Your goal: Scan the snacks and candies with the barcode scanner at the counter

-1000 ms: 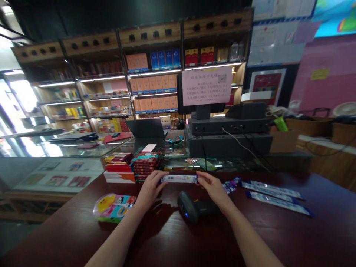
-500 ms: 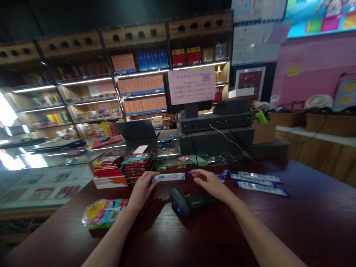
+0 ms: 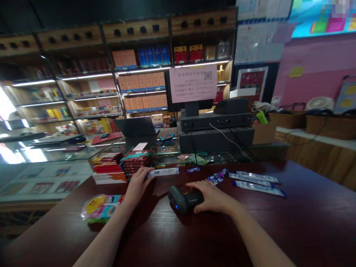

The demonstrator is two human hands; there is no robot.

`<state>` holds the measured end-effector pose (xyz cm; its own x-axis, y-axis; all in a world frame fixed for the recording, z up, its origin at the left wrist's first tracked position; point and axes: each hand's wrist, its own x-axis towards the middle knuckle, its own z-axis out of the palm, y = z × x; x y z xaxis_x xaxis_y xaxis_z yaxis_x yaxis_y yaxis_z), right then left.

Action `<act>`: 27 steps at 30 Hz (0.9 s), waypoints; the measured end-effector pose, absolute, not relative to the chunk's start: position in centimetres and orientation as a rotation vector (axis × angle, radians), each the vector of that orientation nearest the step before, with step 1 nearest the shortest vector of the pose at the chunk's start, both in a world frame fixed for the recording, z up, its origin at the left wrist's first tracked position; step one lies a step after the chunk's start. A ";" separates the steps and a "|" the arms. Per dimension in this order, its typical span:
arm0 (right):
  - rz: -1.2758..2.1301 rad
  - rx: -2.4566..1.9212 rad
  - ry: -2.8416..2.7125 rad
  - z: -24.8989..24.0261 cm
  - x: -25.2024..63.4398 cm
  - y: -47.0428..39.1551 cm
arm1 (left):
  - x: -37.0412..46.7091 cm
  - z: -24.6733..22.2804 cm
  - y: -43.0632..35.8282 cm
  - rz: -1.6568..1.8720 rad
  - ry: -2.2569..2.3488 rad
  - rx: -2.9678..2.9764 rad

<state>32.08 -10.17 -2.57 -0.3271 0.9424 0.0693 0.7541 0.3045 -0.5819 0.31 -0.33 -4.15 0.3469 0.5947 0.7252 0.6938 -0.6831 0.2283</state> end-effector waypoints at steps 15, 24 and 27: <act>0.444 -1.411 -2.307 -3.0 31.5 -10.0 | -0.1 -4.3 -0.2 -1.274 -1.215 -2.190; 0.384 -1.350 -2.199 -1.4 30.7 -10.8 | 0.0 -3.9 -0.5 -1.256 -1.172 -2.127; 0.444 -1.334 -2.192 -0.9 30.3 -11.1 | 0.0 -4.0 -0.4 -1.253 -1.173 -2.127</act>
<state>30.30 -11.13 -0.93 -0.3711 0.8889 0.2687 0.7145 0.4582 -0.5287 0.01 -0.40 -3.96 0.2437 0.4588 0.8545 0.8226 -0.5645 0.0685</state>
